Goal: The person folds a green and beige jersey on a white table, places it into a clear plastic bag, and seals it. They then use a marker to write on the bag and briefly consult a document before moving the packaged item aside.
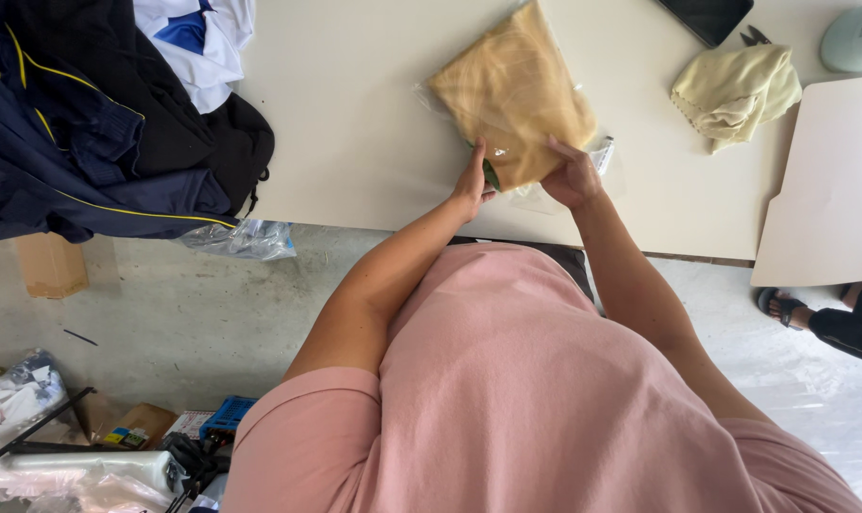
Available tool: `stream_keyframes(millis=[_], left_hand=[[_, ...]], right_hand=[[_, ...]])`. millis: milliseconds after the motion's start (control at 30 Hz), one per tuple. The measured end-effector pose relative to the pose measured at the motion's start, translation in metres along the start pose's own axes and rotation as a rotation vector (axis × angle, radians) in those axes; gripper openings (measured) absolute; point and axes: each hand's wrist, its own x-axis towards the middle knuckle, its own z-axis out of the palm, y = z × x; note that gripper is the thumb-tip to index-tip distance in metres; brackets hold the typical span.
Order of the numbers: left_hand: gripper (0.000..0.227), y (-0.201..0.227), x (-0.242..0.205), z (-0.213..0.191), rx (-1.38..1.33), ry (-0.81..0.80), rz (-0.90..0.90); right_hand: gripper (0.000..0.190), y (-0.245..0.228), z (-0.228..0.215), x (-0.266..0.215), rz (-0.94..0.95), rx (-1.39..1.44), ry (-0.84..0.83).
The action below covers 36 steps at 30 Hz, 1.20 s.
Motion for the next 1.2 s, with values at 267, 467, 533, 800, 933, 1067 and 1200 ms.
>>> stream_keyframes(millis=[267, 467, 533, 800, 933, 1067, 1200], left_hand=[[0.122, 0.012, -0.011, 0.001, -0.124, -0.039, 0.022], [0.102, 0.027, -0.038, 0.013, -0.139, -0.07, 0.148], [0.094, 0.022, -0.048, 0.018, -0.17, -0.089, 0.208], [0.086, 0.02, -0.064, 0.019, -0.07, -0.044, 0.402], [0.088, 0.028, -0.061, 0.014, 0.109, 0.147, 0.356], [0.088, 0.013, -0.051, 0.007, 0.092, 0.132, 0.228], [0.083, 0.001, -0.034, -0.006, 0.046, 0.069, 0.209]], right_hand=[[0.047, 0.003, 0.009, 0.008, -0.068, -0.036, -0.134], [0.05, 0.012, -0.007, 0.007, -0.134, -0.18, 0.053], [0.047, 0.016, -0.014, 0.001, -0.133, -0.291, 0.158], [0.036, 0.031, -0.028, -0.02, -0.152, -1.503, 0.249], [0.034, 0.032, -0.028, -0.013, -0.353, -1.535, 0.304], [0.043, 0.04, -0.031, -0.002, -0.108, -0.584, 0.259], [0.046, 0.043, -0.035, 0.012, -0.034, -0.076, 0.049]])
